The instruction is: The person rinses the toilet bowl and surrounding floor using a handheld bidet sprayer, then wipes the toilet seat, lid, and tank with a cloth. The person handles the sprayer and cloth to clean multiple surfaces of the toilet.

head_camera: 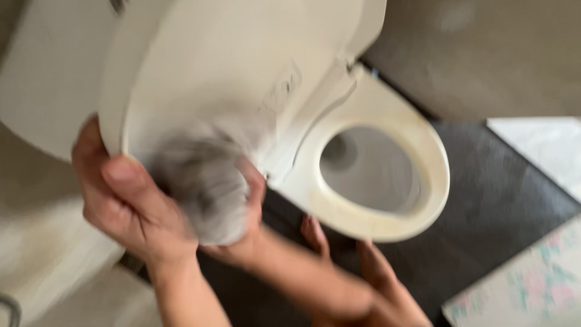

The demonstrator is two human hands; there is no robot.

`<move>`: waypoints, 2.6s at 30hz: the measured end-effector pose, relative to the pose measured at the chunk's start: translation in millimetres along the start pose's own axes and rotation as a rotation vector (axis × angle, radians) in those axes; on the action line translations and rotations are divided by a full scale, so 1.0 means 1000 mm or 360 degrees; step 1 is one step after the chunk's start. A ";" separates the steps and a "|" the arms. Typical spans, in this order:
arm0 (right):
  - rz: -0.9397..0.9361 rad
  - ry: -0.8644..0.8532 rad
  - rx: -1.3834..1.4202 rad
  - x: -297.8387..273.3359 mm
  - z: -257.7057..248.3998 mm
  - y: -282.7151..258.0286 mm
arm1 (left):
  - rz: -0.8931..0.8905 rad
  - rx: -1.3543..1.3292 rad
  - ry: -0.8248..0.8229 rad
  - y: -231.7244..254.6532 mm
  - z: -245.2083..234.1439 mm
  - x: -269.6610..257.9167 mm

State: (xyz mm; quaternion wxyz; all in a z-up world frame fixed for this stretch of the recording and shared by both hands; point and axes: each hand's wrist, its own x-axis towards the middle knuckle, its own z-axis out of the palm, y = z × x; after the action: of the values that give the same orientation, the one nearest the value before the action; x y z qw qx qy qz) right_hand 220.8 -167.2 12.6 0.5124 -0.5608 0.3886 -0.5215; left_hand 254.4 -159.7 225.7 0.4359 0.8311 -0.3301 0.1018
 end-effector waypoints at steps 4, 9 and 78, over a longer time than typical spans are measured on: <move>-0.0433 0.0249 -0.0145 0.059 0.013 0.006 | -0.0059 -0.0088 0.0015 -0.002 -0.004 0.004; 0.0873 0.0541 0.0017 0.071 -0.016 0.042 | 0.0065 0.0048 0.0042 -0.008 0.001 0.001; -0.0404 -0.0448 -0.1926 0.176 -0.336 0.217 | 0.0235 0.0690 -0.1940 0.062 0.264 -0.522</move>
State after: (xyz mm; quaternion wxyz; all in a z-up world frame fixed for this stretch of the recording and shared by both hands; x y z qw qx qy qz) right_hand -61.0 -432.1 -190.6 0.0850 -0.8561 0.4740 -0.1876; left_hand -213.7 -153.9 -130.0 -0.0152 0.7842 -0.5462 -0.2939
